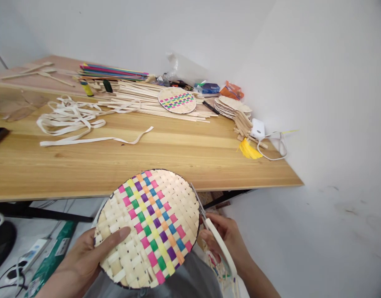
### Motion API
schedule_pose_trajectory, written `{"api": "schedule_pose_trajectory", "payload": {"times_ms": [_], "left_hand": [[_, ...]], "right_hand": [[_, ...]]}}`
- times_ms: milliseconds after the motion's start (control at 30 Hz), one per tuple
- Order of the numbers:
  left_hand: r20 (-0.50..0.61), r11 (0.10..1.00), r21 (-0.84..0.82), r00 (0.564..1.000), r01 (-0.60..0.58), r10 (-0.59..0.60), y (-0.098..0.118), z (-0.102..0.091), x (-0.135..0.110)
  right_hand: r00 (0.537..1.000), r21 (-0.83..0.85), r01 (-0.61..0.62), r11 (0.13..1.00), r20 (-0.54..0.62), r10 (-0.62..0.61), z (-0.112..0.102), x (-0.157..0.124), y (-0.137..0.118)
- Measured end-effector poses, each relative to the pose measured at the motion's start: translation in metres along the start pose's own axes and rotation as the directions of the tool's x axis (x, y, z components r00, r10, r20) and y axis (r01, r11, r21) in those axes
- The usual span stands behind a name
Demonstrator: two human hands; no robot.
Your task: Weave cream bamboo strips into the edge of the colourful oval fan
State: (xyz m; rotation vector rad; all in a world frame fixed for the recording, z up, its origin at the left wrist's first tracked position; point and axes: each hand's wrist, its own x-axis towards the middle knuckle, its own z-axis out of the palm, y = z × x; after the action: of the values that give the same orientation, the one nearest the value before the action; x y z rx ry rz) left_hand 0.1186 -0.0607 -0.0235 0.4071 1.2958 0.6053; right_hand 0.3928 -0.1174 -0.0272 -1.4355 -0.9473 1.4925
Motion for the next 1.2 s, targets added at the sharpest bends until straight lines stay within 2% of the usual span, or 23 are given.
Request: {"api": "schedule_pose_trajectory", "payload": {"times_ms": [200, 367, 533, 700, 900, 1200], "left_hand": [[0.002, 1.0, 0.006, 1.0, -0.012, 0.012, 0.0, 0.0, 0.002], [0.017, 1.0, 0.001, 1.0, 0.004, -0.004, 0.001, 0.0, 0.001], [0.021, 0.996, 0.074, 0.999, -0.041, 0.04, 0.002, 0.008, -0.005], [-0.011, 0.997, 0.057, 0.999, -0.052, 0.053, 0.001, 0.009, -0.006], [-0.015, 0.996, 0.07, 0.999, -0.047, 0.048, 0.003, 0.009, -0.007], [-0.017, 0.996, 0.072, 0.998, -0.054, 0.055, 0.0, 0.006, -0.005]], "right_hand": [[0.998, -0.033, -0.062, 0.998, 0.022, 0.063, -0.002, 0.0, -0.008], [0.994, -0.073, 0.007, 0.997, 0.108, 0.001, -0.008, 0.003, -0.015], [0.993, -0.111, 0.007, 0.994, 0.115, 0.005, -0.009, 0.005, -0.02], [0.993, -0.155, 0.01, 0.988, 0.118, 0.008, -0.012, 0.005, -0.024], [0.992, -0.157, 0.029, 0.987, 0.125, -0.009, -0.013, 0.006, -0.021], [0.998, -0.162, -0.007, 0.987, 0.066, 0.018, -0.016, 0.005, -0.005]]}}
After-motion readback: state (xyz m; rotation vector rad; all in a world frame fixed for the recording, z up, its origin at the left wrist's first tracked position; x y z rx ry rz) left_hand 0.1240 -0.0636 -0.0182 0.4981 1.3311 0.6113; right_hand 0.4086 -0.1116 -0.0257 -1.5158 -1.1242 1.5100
